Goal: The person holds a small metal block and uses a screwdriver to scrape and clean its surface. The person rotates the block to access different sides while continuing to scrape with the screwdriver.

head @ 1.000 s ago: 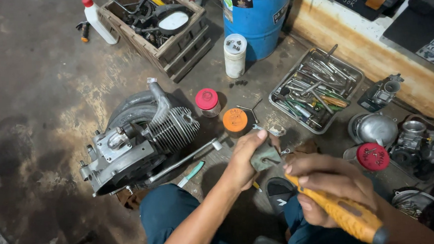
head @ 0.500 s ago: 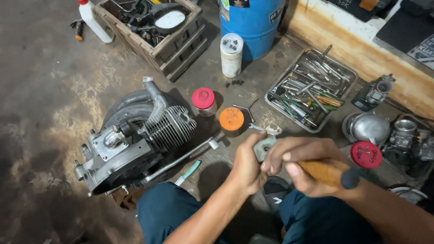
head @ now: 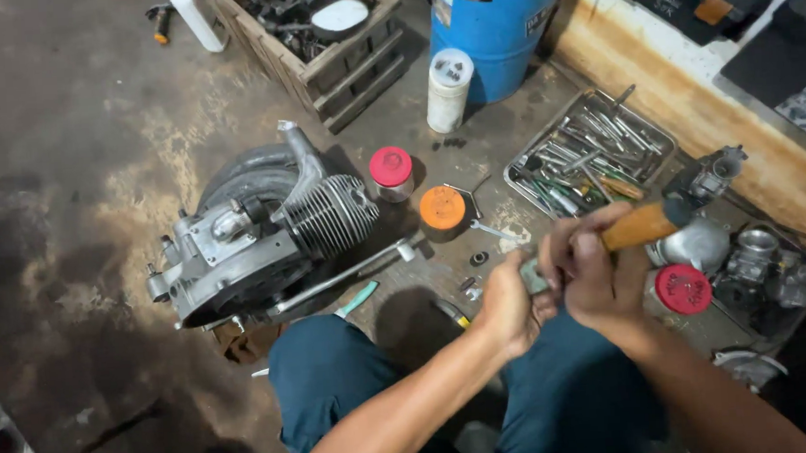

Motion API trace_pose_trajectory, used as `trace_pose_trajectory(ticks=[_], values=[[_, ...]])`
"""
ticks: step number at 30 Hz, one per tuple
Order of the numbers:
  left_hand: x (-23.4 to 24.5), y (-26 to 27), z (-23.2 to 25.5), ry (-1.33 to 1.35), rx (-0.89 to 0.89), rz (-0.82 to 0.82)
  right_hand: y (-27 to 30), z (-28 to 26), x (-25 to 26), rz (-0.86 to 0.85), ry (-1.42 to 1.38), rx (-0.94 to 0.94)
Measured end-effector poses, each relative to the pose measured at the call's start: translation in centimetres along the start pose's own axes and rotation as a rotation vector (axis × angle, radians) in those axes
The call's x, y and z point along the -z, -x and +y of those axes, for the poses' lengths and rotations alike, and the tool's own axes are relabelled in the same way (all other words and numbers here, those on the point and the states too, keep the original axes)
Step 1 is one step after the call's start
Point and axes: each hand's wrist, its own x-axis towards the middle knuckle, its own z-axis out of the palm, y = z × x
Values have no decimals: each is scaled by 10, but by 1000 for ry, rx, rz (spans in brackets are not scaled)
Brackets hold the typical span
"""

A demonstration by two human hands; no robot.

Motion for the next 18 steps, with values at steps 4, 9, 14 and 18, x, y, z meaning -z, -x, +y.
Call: trace_pose_trajectory(ticks=[4,9,14,18], values=[[1,-5,-1,-75,-12,70,12,16,3,52,-141,39],[-15,11,10,-178,-196,95,12,15,1,121,-160,-66],[2,-5,-10,-377,-256,128,6,9,10,72,-145,-112],[1,5,-3,-613,-290,100,5,-10,9,74,-142,-136]])
